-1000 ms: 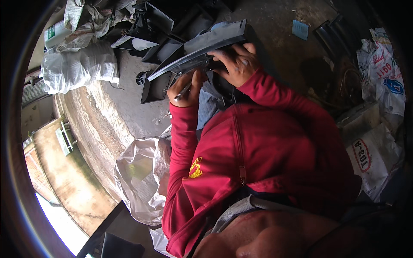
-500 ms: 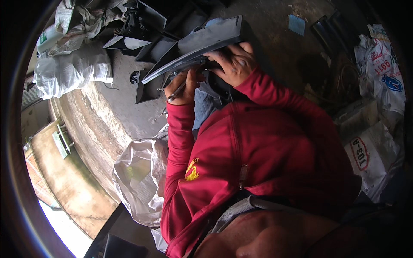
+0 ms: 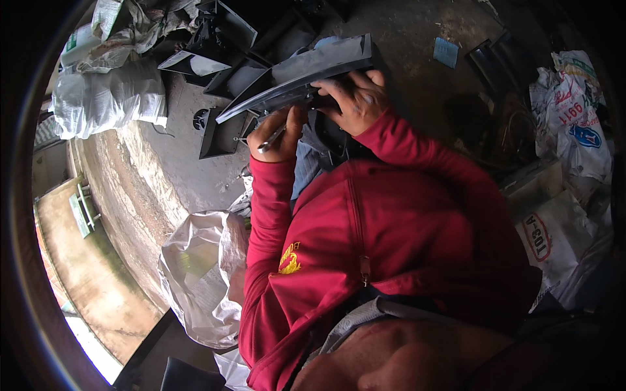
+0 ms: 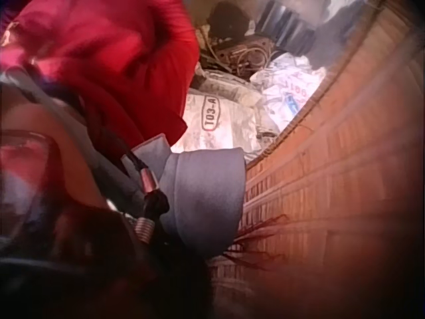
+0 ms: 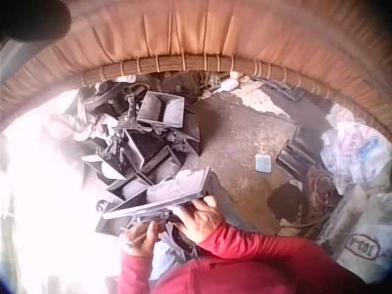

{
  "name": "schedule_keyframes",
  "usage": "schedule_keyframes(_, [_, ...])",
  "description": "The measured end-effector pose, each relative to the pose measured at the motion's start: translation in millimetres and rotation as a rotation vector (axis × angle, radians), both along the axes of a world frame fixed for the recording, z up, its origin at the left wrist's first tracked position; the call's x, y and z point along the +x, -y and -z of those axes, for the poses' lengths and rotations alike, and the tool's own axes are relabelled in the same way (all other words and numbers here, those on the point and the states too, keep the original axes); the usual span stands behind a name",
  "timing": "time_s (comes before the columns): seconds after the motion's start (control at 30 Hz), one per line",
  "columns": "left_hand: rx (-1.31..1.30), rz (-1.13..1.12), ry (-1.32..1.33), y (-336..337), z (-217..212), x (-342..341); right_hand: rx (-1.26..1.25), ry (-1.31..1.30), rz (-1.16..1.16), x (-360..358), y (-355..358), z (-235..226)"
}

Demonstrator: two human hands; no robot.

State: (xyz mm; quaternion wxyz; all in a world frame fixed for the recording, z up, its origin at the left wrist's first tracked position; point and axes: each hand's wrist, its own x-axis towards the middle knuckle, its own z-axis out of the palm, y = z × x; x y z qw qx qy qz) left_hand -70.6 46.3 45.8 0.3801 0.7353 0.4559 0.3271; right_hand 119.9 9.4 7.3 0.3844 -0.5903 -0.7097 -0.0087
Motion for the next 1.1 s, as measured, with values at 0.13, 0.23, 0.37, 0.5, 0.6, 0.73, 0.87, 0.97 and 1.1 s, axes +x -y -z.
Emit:
schedule_keyframes(0.13, [0.564,0.004,-0.528,3.7,-13.5,35.0,0.034,0.048,0.031,-3.8,-4.9,5.9])
schedule_keyframes(0.23, [0.575,0.126,-0.624,-7.8,-15.4,40.8,-0.085,0.003,0.03,-5.5,-5.8,9.5])
schedule_keyframes(0.37, [0.427,0.12,-0.245,-12.4,4.4,19.0,-0.057,0.007,0.039,-1.8,-1.8,15.7])
schedule_keyframes(0.5, [-0.235,-0.05,0.021,-1.5,8.3,3.8,0.019,0.023,0.062,-2.4,-3.6,16.7])
schedule_keyframes(0.6, [-0.427,-0.043,0.229,-9.3,26.9,-12.9,0.078,-0.002,0.056,-4.3,-4.4,15.5])
schedule_keyframes(0.73, [-0.558,-0.088,0.473,-20.1,48.1,-20.1,0.067,0.037,0.106,-4.5,-8.3,14.6])
schedule_keyframes(0.87, [-0.291,-0.109,0.386,-1.5,2.9,-2.5,0.063,-0.017,0.055,0.6,-3.1,4.5])
schedule_keyframes(0.97, [-0.065,-0.08,0.041,8.2,-1.5,4.4,0.027,-0.028,0.064,-4.7,-2.3,3.5])
schedule_keyframes(1.1, [0.535,-0.03,-0.351,8.4,-9.1,31.5,-0.016,0.01,0.036,0.3,1.6,-5.6])
